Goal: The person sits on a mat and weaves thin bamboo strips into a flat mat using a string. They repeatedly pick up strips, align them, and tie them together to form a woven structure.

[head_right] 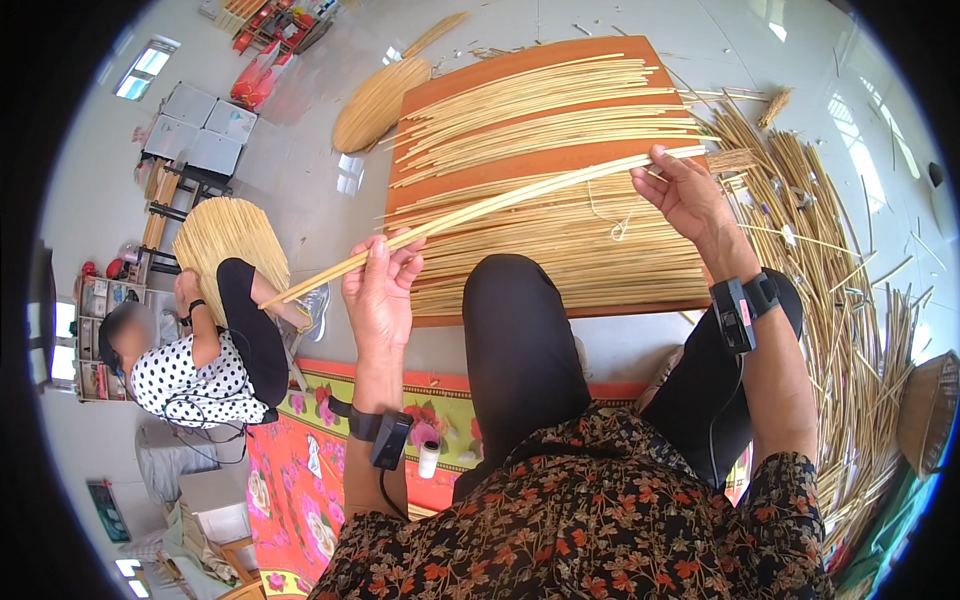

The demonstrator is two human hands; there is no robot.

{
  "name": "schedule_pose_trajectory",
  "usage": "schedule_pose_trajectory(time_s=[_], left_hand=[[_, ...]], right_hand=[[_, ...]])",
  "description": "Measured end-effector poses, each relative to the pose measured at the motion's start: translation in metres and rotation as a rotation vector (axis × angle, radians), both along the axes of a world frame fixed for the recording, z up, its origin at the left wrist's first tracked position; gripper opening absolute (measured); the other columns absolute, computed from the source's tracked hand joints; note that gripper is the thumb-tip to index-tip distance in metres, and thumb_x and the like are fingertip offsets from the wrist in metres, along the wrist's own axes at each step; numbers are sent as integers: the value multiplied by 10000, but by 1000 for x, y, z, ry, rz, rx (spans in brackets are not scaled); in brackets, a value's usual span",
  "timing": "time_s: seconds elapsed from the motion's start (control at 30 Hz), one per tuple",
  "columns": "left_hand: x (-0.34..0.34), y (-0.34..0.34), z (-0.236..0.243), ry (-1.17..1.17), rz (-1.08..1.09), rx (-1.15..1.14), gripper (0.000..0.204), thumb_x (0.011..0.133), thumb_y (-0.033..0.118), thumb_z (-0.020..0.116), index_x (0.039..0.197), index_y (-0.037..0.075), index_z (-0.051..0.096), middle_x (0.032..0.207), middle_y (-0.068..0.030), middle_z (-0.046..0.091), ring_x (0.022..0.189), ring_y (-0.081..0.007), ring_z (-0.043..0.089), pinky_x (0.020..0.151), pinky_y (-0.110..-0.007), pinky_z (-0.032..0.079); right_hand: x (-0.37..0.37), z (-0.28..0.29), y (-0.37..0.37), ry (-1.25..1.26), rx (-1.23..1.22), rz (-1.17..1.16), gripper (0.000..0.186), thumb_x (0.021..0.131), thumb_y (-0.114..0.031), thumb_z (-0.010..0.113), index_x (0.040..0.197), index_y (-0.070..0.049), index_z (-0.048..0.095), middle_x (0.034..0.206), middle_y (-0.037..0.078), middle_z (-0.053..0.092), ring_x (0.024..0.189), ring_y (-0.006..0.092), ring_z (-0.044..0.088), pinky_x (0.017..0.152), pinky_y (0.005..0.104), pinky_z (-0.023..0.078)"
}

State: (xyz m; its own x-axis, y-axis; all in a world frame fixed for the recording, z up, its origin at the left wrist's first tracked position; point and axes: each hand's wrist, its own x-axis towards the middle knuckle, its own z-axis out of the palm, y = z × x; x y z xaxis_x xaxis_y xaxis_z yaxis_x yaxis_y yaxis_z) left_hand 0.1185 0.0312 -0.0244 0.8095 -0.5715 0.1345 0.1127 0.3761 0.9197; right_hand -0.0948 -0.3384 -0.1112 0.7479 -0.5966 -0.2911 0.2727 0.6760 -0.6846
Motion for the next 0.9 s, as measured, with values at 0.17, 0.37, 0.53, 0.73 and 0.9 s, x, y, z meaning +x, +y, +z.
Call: schedule_pose_trajectory(time_s=[0.17, 0.37, 0.53, 0.73, 0.9], left_hand=[[-2, -8, 4, 87, -6, 2, 167, 1082, 148, 632, 1215, 47, 644, 1234, -205, 727, 1075, -324, 758, 845, -371, 669], [3, -13, -1, 108, 87, 39, 201, 1075, 163, 644, 1230, 35, 633, 1238, -210, 718, 1069, -329, 757, 843, -373, 668], [12, -18, -5, 164, 86, 39, 218, 1076, 177, 645, 1230, 24, 624, 1238, -215, 717, 1070, -324, 756, 838, -372, 670], [9, -18, 1, 85, 10, 37, 245, 1064, 203, 674, 1238, 30, 667, 1284, -175, 719, 1141, -283, 730, 913, -331, 634], [9, -22, 1, 161, -27, 153, 257, 1086, 224, 640, 1236, 15, 637, 1266, -222, 712, 1105, -317, 747, 872, -358, 651]], right_hand=[[0, 3, 3, -7, -19, -14, 199, 1089, -156, 630, 1180, 21, 633, 1071, 115, 699, 1000, 246, 750, 918, 340, 672], [4, 12, 13, -69, -62, -42, 180, 1063, -151, 675, 1155, 1, 649, 1069, 116, 713, 1009, 250, 754, 937, 352, 657], [5, 10, 12, -207, -171, -77, 166, 1063, -151, 674, 1153, -13, 655, 1043, 105, 727, 999, 241, 762, 929, 353, 654], [4, 14, 14, -159, -150, -82, 183, 1070, -165, 666, 1163, -12, 631, 1022, 88, 714, 989, 232, 760, 931, 344, 650], [8, 15, 21, -147, -129, -134, 194, 1059, -155, 678, 1167, -7, 615, 1045, 81, 693, 992, 241, 754, 938, 352, 645]])
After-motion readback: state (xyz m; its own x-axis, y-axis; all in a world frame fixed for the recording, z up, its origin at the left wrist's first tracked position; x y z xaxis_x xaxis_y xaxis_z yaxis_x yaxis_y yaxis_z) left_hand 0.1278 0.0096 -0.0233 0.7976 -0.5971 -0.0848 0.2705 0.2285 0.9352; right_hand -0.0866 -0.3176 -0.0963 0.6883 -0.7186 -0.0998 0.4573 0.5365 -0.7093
